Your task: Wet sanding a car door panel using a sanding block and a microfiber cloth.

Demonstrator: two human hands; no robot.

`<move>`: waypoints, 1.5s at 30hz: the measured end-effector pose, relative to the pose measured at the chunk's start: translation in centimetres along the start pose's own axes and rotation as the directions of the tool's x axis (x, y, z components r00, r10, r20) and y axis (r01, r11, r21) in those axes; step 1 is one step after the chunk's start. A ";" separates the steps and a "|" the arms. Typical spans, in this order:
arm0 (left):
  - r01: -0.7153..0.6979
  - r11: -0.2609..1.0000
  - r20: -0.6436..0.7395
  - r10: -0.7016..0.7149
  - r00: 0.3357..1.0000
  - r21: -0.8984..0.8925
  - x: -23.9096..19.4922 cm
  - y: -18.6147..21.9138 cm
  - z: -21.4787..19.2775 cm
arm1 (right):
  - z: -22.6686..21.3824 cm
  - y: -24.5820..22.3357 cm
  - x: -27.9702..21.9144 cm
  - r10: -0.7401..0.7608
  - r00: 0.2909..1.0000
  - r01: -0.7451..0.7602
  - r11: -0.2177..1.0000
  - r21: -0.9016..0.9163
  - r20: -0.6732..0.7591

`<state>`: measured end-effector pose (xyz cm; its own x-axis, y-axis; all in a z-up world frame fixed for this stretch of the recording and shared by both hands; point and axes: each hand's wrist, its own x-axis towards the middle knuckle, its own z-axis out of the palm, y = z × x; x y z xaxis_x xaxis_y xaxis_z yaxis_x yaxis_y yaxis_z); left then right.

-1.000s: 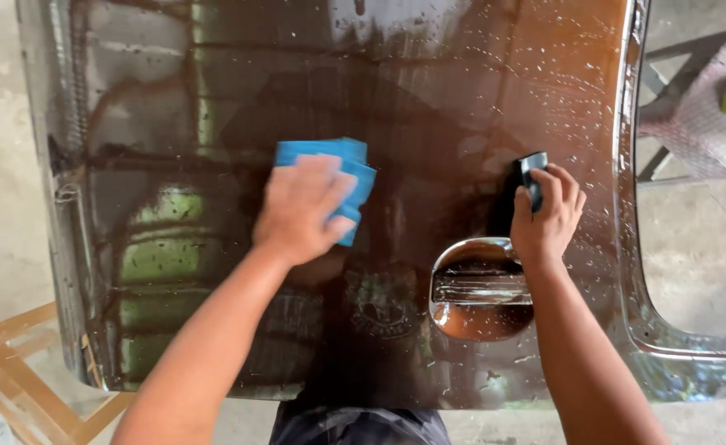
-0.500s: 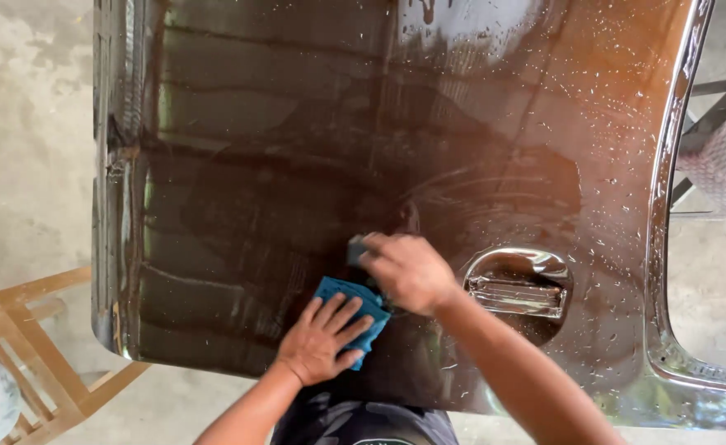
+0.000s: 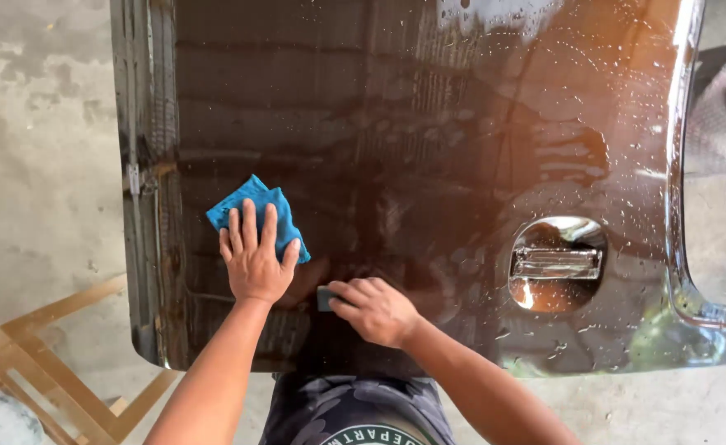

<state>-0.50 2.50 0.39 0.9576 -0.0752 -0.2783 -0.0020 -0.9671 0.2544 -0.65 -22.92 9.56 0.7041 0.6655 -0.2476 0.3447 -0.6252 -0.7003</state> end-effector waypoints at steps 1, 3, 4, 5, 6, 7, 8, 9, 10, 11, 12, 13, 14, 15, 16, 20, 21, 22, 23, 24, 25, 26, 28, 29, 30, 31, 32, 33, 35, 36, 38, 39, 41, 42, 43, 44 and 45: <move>-0.012 1.000 0.000 0.012 1.000 -0.007 0.3 -0.4 -0.2 | -1.6 0.8 -0.2 0.012 1.000 -0.012 1.000 -0.006 -0.005; -0.091 0.996 0.058 0.090 0.994 0.011 0.0 -1.6 -1.0 | -4.4 2.0 -0.7 0.260 0.946 -0.291 0.944 -0.155 -0.196; -0.101 0.995 0.066 0.101 0.993 0.004 0.2 -1.7 -1.0 | -4.1 4.8 -2.3 0.273 0.942 -0.305 0.940 -0.156 -0.196; -0.127 0.992 0.076 0.126 0.989 0.001 0.3 -1.7 -1.0 | -3.7 7.5 -4.1 0.349 0.767 -0.489 0.861 -0.138 -0.539; -0.144 0.990 0.087 0.143 0.986 0.003 0.1 -1.8 -1.2 | -3.3 10.2 -6.0 0.340 0.487 -0.631 0.773 -0.055 -0.805; -0.146 0.989 0.095 0.145 0.985 0.000 -0.3 -2.0 -1.2 | -2.3 11.0 -6.6 0.347 0.487 -0.636 0.770 -0.053 -0.802; -0.154 0.988 0.083 0.154 0.985 -0.005 -0.2 -2.1 -1.2 | -1.5 12.2 -6.9 0.353 0.422 -0.702 0.710 -0.054 -0.835; -0.163 0.987 0.071 0.163 0.984 -0.011 -0.1 -2.1 -1.2 | -0.8 13.4 -7.2 0.353 0.355 -0.763 0.645 -0.050 -0.866; -0.161 0.987 0.072 0.161 0.984 -0.011 -0.4 -2.4 -1.5 | -1.5 9.5 -4.5 0.353 0.357 -0.762 0.646 -0.051 -0.865; -0.173 0.985 0.085 0.174 0.981 -0.017 -0.7 -2.6 -1.7 | -2.3 5.7 -2.0 0.382 0.494 -0.640 0.768 -0.029 -0.781; -0.193 0.981 0.099 0.194 0.976 -0.029 -0.8 -2.7 -1.8 | -3.1 1.9 0.4 0.381 0.620 -0.511 0.860 0.016 -0.686; -0.198 0.980 0.101 0.201 0.974 -0.034 -1.3 -3.0 -2.0 | -0.9 -0.9 0.7 0.384 0.617 -0.517 0.856 0.014 -0.687; -0.215 0.976 0.113 0.218 0.969 -0.035 -1.6 -3.3 -2.1 | 1.2 -3.6 1.1 0.272 0.839 -0.323 0.946 -0.027 -0.471; -0.232 0.972 0.124 0.235 0.964 -0.036 -1.9 -3.6 -2.3 | 3.2 -6.2 1.5 0.104 0.970 -0.109 0.994 -0.011 -0.221; -0.241 0.970 0.123 0.244 0.962 -0.037 -2.3 -3.9 -2.3 | 3.6 -5.9 0.3 0.110 0.968 -0.115 0.993 -0.013 -0.227; -0.237 0.971 0.132 0.236 0.963 -0.008 -3.5 -4.7 -2.2 | 1.2 -0.5 -4.4 0.158 0.890 -0.191 0.981 -0.035 -0.428; -0.227 0.974 0.127 0.225 0.966 -0.003 -3.9 -4.5 -1.9 | -0.3 1.8 -6.0 0.257 0.798 -0.330 0.943 -0.037 -0.545; -0.229 0.974 0.130 0.227 0.965 0.000 -4.0 -4.2 -1.6 | -0.7 3.9 -7.1 0.260 0.796 -0.331 0.943 -0.032 -0.546; -0.202 0.979 0.099 0.200 0.975 0.010 -4.1 -3.7 -1.4 | -1.2 6.0 -8.2 0.286 0.644 -0.535 0.831 -0.151 -0.709; -0.179 0.984 0.071 0.178 0.982 0.020 -4.3 -3.3 -1.2 | -1.5 8.0 -9.5 0.247 0.472 -0.722 0.660 -0.210 -0.847; -0.185 0.982 0.078 0.183 0.980 0.023 -4.7 -2.9 -1.0 | -1.5 6.2 -9.0 0.255 0.467 -0.726 0.657 -0.203 -0.847; -0.155 0.988 0.040 0.154 0.987 0.025 -4.5 -2.0 -0.5 | -2.0 5.0 -8.3 0.272 0.504 -0.630 0.765 -0.133 -0.820; -0.126 0.992 0.013 0.126 0.992 0.026 -4.9 -0.6 0.0 | -1.0 1.8 -8.1 0.290 0.544 -0.524 0.850 -0.049 -0.787; -0.095 0.995 0.009 0.095 0.995 0.027 -5.5 -0.1 0.0 | 0.7 -0.3 -8.6 0.273 0.781 -0.368 0.928 -0.061 -0.561; -0.069 0.997 -0.010 0.069 0.998 0.025 -5.5 0.7 0.2 | 2.0 -1.8 -8.8 0.180 0.938 -0.197 0.980 -0.028 -0.297; -0.074 0.997 -0.013 0.074 0.997 0.024 -5.4 1.5 0.6 | 3.0 -1.6 -10.5 0.181 0.936 -0.200 0.979 -0.032 -0.302; -0.078 0.997 -0.019 0.079 0.997 0.022 -5.7 2.2 0.9 | 4.0 -1.5 -12.2 0.089 0.937 -0.107 0.994 -0.035 -0.337; -0.083 0.996 -0.025 0.083 0.996 0.019 -5.9 2.8 1.3 | 5.2 -1.4 -13.8 -0.003 0.929 -0.013 0.999 -0.041 -0.371; -0.113 0.993 -0.014 0.113 0.993 0.029 -6.9 4.3 1.4 | 3.7 1.5 -16.6 0.241 0.890 -0.263 0.965 -0.004 -0.386; -0.166 0.986 -0.003 0.166 0.986 0.021 -7.0 5.5 1.9 | 2.9 2.9 -18.5 0.483 0.779 -0.518 0.855 0.024 -0.399; -0.250 0.968 0.027 0.250 0.968 -0.009 -5.8 9.6 1.9 | 3.8 3.3 -21.2 0.498 0.724 -0.562 0.827 0.012 -0.477; -0.317 0.948 0.048 0.319 0.947 -0.034 -5.1 11.5 1.8 | 4.1 3.6 -22.2 0.493 0.674 -0.591 0.807 -0.001 -0.550; -0.394 0.917 0.076 0.398 0.914 -0.068 -2.6 15.8 2.0 | 5.0 2.5 -24.5 0.473 0.721 -0.559 0.829 -0.022 -0.507; -0.464 0.879 0.103 0.475 0.874 -0.111 -1.5 18.0 2.2 | 5.5 1.8 -25.8 0.453 0.765 -0.529 0.847 -0.046 -0.458; -0.466 0.878 0.106 0.477 0.873 -0.109 -0.3 20.3 2.9 | 5.3 2.1 -27.3 0.456 0.763 -0.531 0.846 -0.042 -0.458; -0.475 0.870 0.101 0.489 0.867 -0.132 0.9 22.4 3.6 | 5.2 2.3 -28.8 0.436 0.795 -0.504 0.862 -0.058 -0.422; -0.483 0.861 0.094 0.500 0.861 -0.155 2.0 24.6 4.2 | 5.1 2.4 -30.2 0.415 0.824 -0.475 0.877 -0.073 -0.385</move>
<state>0.16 -22.43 2.22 0.7960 -0.5713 -0.1998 -0.4198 -0.7590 0.4977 -24.25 -42.45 11.95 0.9625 0.1324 -0.2366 0.0129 -0.8941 -0.4477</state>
